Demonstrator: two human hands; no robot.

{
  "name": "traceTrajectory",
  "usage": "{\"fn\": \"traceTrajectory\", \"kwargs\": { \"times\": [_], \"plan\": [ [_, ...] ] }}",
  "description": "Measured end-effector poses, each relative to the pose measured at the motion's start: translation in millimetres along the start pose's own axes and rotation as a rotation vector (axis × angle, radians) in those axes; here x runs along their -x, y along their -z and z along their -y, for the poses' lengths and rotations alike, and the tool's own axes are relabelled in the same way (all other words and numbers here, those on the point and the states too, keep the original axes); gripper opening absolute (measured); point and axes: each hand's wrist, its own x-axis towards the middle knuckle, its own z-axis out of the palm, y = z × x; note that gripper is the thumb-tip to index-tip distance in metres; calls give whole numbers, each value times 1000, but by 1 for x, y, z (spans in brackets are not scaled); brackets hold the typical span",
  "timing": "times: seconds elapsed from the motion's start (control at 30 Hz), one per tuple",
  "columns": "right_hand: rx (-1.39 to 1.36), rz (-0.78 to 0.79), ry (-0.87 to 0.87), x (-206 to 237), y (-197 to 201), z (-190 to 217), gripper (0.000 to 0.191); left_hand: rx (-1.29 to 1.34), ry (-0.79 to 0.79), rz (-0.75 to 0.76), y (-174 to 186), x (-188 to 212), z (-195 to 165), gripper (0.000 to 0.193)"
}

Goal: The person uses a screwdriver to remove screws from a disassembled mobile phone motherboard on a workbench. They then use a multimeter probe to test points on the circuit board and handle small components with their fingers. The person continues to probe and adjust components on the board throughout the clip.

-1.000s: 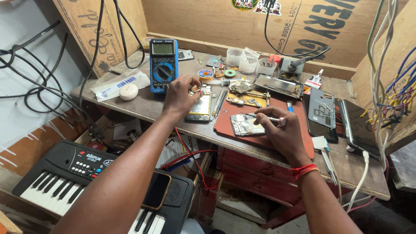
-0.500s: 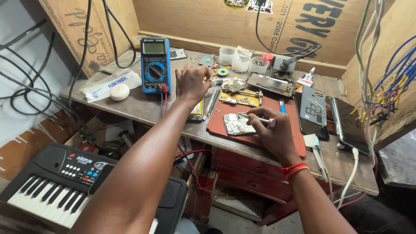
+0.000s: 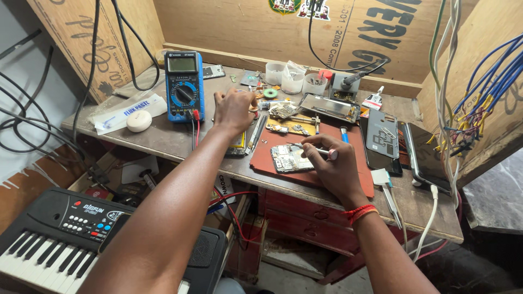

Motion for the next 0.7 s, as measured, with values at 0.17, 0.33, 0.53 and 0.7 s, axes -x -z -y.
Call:
{"fn": "traceTrajectory", "kwargs": {
  "times": [0.17, 0.33, 0.53, 0.7],
  "plan": [
    [35, -58, 70, -1, 2, 0, 17, 55, -63, -103, 13, 10, 1, 28],
    [72, -173, 22, -2, 4, 3, 16, 194, -84, -257, 14, 31, -22, 26],
    [-97, -277, -42, -3, 4, 4, 19, 235, -387, -141, 19, 71, -54, 71],
    [-84, -324, 67, -3, 7, 0, 18, 201, -408, -120, 31, 87, -64, 84]
  ]
}}
